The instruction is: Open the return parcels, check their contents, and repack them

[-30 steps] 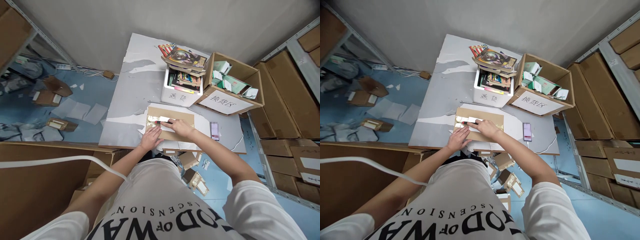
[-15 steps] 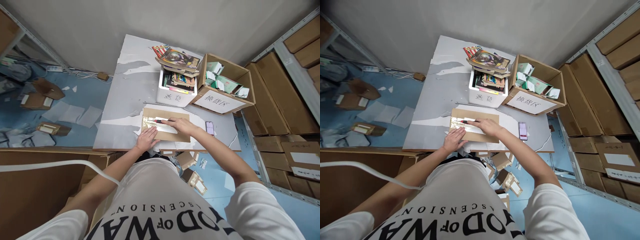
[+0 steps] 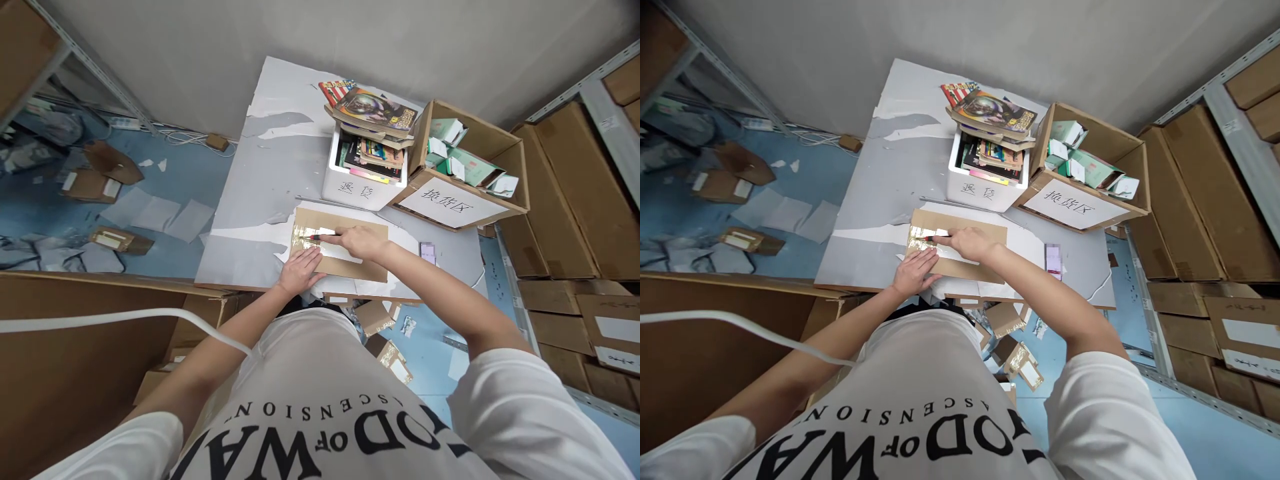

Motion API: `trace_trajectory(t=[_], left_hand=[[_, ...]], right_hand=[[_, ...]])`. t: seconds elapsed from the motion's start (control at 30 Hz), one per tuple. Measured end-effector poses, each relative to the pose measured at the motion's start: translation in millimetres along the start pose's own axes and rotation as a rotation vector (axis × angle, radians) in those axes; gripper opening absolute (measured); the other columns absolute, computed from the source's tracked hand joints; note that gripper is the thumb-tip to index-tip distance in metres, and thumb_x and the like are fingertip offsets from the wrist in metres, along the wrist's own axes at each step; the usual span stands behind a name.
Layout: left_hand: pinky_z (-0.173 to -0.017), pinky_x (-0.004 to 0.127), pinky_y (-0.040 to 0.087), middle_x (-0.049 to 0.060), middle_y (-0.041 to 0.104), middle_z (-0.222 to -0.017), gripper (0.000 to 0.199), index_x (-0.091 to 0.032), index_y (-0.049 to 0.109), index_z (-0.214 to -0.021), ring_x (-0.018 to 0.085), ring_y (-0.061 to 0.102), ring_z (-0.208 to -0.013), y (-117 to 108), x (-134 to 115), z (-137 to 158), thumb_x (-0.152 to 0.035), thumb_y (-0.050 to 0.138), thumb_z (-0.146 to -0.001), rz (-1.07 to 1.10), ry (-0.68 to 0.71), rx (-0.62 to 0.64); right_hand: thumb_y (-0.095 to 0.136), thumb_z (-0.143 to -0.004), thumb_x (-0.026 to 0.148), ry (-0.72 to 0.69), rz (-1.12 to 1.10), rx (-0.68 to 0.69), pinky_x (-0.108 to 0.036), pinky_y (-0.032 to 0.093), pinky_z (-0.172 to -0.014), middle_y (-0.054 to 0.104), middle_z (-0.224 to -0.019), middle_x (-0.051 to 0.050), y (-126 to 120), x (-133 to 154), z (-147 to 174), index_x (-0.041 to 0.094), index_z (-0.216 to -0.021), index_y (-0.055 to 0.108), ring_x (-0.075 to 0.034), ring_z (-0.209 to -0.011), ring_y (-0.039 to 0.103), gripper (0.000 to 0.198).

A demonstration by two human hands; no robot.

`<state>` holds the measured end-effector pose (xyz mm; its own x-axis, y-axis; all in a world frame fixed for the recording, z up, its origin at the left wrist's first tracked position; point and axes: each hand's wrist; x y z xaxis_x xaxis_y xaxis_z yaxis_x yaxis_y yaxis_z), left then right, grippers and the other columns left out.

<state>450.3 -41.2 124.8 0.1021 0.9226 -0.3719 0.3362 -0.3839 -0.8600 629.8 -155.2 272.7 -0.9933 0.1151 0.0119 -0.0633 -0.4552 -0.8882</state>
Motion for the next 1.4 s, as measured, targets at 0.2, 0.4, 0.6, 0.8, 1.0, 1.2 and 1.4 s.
trace_trajectory(t=[0.2, 0.4, 0.6, 0.8, 1.0, 1.2, 1.4], left_hand=[[-0.106, 0.043, 0.038, 0.013, 0.058, -0.132, 0.048, -0.017, 0.056, -0.128, 0.026, 0.05, -0.127, 0.9, -1.4, 0.3, -0.045, 0.05, -0.089, -0.005, 0.021, -0.004], [-0.105, 0.046, 0.039, 0.014, 0.056, -0.133, 0.048, -0.016, 0.056, -0.128, 0.029, 0.049, -0.128, 2.2, -4.5, -2.3, -0.044, 0.051, -0.089, 0.002, 0.03, 0.027], [-0.105, 0.047, 0.038, 0.013, 0.056, -0.134, 0.049, -0.018, 0.054, -0.131, 0.029, 0.048, -0.128, 2.2, -3.9, -2.0, -0.04, 0.053, -0.088, 0.025, 0.023, 0.043], [-0.105, 0.046, 0.038, 0.013, 0.058, -0.132, 0.052, -0.019, 0.051, -0.134, 0.029, 0.05, -0.127, 7.2, -1.4, -0.6, -0.04, 0.053, -0.087, 0.031, 0.037, 0.04], [-0.106, 0.046, 0.038, 0.012, 0.057, -0.133, 0.053, -0.02, 0.049, -0.136, 0.029, 0.051, -0.126, 11.6, 0.2, 2.1, -0.04, 0.052, -0.087, 0.017, 0.05, 0.016], [-0.105, 0.047, 0.039, 0.012, 0.058, -0.131, 0.053, -0.021, 0.05, -0.136, 0.029, 0.052, -0.125, 9.7, -0.7, 0.4, -0.04, 0.053, -0.087, 0.0, 0.055, 0.014], [-0.103, 0.045, 0.04, 0.013, 0.06, -0.129, 0.05, -0.02, 0.051, -0.133, 0.028, 0.054, -0.123, 5.2, -1.3, -4.7, -0.041, 0.051, -0.088, -0.035, 0.068, -0.013]], right_hand=[[0.039, -0.084, 0.0, 0.015, -0.002, 0.056, -0.025, 0.037, -0.06, 0.06, -0.114, -0.008, -7.0, 1.0, 6.7, 0.04, -0.148, 0.022, -0.017, -0.08, 0.066, 0.077], [0.042, -0.082, 0.0, 0.048, 0.006, 0.119, -0.026, 0.036, -0.058, 0.061, -0.11, -0.009, -5.9, -4.2, 20.1, 0.037, -0.148, 0.026, -0.019, -0.082, 0.066, 0.077], [0.038, -0.083, 0.001, 0.159, -0.063, 0.157, -0.027, 0.036, -0.06, 0.061, -0.109, -0.009, 11.0, -25.1, 63.7, 0.04, -0.146, 0.031, -0.017, -0.072, 0.063, 0.074], [0.04, -0.074, -0.004, 0.306, -0.101, 0.204, -0.027, 0.036, -0.059, 0.062, -0.107, -0.007, 36.9, -53.9, 125.2, 0.045, -0.143, 0.032, -0.016, -0.068, 0.061, 0.085], [0.037, -0.068, -0.006, 0.397, -0.089, 0.2, -0.026, 0.032, -0.054, 0.061, -0.116, -0.004, 62.3, -72.9, 184.6, 0.051, -0.143, 0.025, -0.016, -0.071, 0.062, 0.095], [0.039, -0.065, -0.003, 0.411, -0.115, 0.129, -0.025, 0.032, -0.05, 0.059, -0.124, -0.002, 82.1, -84.0, 213.7, 0.051, -0.143, 0.027, -0.015, -0.073, 0.064, 0.095], [0.041, -0.078, 0.005, 0.499, -0.156, -0.015, -0.028, 0.044, -0.058, 0.058, -0.126, -0.005, 119.0, -83.8, 254.3, 0.047, -0.143, 0.031, -0.02, -0.086, 0.064, 0.078]])
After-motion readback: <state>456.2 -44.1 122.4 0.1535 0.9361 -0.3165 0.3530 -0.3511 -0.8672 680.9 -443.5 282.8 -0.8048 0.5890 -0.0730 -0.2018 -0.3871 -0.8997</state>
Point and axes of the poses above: each hand's wrist, its own z-axis away from the middle knuckle, its own y-axis out of the palm, x = y × z
